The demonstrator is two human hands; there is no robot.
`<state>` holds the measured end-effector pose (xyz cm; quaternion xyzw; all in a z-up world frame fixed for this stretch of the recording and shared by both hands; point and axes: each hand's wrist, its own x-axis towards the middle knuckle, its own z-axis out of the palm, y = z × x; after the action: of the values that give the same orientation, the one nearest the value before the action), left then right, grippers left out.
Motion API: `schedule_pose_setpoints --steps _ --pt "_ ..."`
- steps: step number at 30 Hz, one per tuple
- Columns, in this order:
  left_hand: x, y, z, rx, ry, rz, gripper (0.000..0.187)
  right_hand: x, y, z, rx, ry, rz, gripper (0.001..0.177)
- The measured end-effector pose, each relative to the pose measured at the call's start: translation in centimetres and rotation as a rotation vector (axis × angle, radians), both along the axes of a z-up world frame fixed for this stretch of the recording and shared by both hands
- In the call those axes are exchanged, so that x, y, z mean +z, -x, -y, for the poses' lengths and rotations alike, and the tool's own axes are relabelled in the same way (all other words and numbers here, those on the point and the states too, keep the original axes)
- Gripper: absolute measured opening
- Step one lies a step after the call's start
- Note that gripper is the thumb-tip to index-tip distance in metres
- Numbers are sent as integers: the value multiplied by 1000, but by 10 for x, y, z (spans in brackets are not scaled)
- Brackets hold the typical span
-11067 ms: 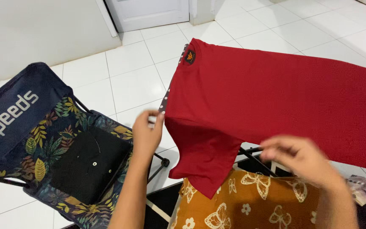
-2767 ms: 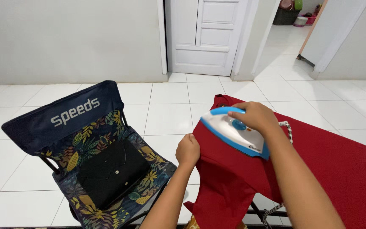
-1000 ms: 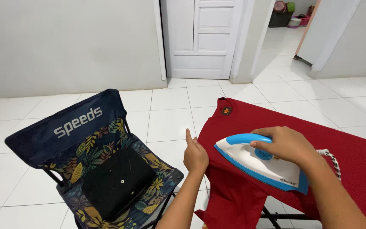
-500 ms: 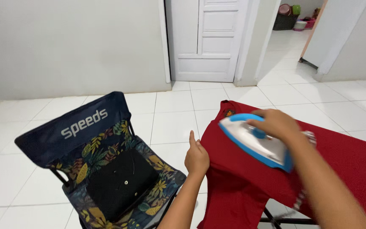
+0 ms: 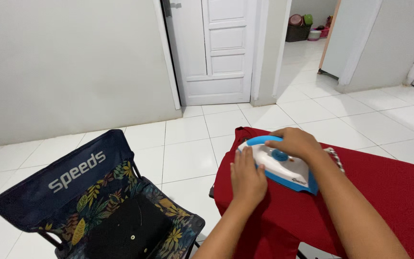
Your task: The person irons a black polo shirt on an ironing board, then folds it and places it on a nearby chair. They then unfold a red shirt, lay it on the board, and begin ironing it.
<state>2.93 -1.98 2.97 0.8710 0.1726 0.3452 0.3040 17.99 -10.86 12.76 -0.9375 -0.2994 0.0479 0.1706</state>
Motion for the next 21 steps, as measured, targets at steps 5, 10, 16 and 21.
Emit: schedule_pose_setpoints --steps 5,10,16,21 --pt "-3 -7 -11 -7 -84 -461 86 4 -15 24 -47 37 67 58" --pt "-11 -7 -15 -10 -123 -564 89 -9 -56 62 -134 -11 136 59" --pt "-7 -7 -13 7 -120 -572 88 -7 -73 7 -109 -46 18 56" --pt "-3 -5 -16 11 -89 -609 89 -12 -79 -1 -90 -32 62 60"
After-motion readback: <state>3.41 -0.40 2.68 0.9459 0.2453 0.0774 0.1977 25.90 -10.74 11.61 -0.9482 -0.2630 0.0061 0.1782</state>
